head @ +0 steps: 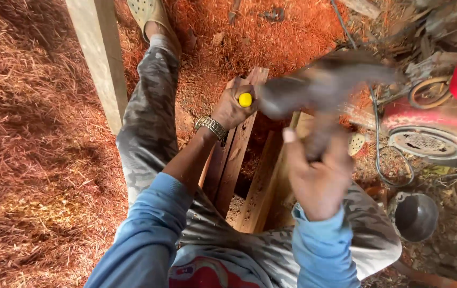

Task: Using a hammer and chisel to carve or refine a slot in a wooden furniture frame part.

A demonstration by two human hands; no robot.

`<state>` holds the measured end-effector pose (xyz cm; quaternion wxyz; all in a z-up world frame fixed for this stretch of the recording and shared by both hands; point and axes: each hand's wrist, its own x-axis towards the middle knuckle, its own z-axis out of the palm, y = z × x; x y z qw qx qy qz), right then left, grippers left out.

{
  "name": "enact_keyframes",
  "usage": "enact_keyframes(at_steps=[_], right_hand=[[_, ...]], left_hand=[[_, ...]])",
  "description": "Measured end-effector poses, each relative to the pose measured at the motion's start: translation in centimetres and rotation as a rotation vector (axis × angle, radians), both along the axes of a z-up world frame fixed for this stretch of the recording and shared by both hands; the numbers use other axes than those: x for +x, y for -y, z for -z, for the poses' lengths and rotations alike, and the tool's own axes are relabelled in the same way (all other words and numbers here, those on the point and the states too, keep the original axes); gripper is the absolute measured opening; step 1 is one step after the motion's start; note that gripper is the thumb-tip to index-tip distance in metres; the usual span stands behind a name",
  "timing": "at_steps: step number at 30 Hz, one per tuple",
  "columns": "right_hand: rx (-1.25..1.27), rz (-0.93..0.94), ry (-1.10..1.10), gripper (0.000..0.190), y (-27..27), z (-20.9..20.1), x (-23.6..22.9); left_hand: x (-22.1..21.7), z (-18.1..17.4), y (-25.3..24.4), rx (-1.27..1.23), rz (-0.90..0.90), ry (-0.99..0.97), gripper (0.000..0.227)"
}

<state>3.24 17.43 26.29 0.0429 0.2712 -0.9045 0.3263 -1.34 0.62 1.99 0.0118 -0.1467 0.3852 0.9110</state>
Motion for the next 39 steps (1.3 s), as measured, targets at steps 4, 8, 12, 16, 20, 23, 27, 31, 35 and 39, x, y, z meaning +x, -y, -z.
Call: enact_keyframes(at_steps=[4, 8, 12, 16, 20, 23, 27, 31, 35, 39], right_hand=[[-0.326, -0.247, 0.778, 0.033, -3.6, 3.1, -7.9], [0.252, -0.021, 0.204, 0.028, -2.4, 12.3, -1.7], [0.484, -0.038, 0.463, 0.031, -0.4, 6.0, -1.5], [0.030, 0.046, -0.024, 0.031, 0.1, 4.1, 0.2], [-0.162, 0.017, -0.059, 0.028, -1.4, 12.0, -1.1], [0.419, 0.026, 0.477, 0.023, -1.9, 12.7, -0.9], [0.320, 0.032, 0.203, 0.034, -3.6, 12.5, 1.7], [0.034, 0.051, 0.316, 0.026, -5.6, 11.8, 2.9], [-0.006, 0.123, 0.343, 0.026, -6.4, 10.5, 2.8], [-0.033, 0.087, 0.291, 0.020, -8.5, 10.2, 2.7]], left_hand=[[0.0, 1.1, 0.3, -1.259, 0.128, -0.006, 0.035], [-0.5, 9.5, -0.9, -1.210, 0.058, -0.191, 0.027], [-0.7, 9.1, -0.6, -0.944, 0.091, -0.281, 0.026], [-0.3, -0.8, 0.1, -0.251, 0.147, 0.142, 0.020], [-1.4, 9.2, -0.4, -0.361, 0.130, 0.085, 0.031], [3.6, 6.8, -1.6, -0.531, 0.067, -0.086, 0.030], [10.0, 6.0, -3.7, -0.869, -0.098, -0.413, 0.034], [6.9, 1.4, -2.6, -1.045, 0.064, -0.141, 0.045], [-3.6, -2.1, 2.1, -0.804, 0.151, 0.162, 0.020], [-8.1, 1.7, 1.7, -0.688, 0.042, 0.314, 0.033]])
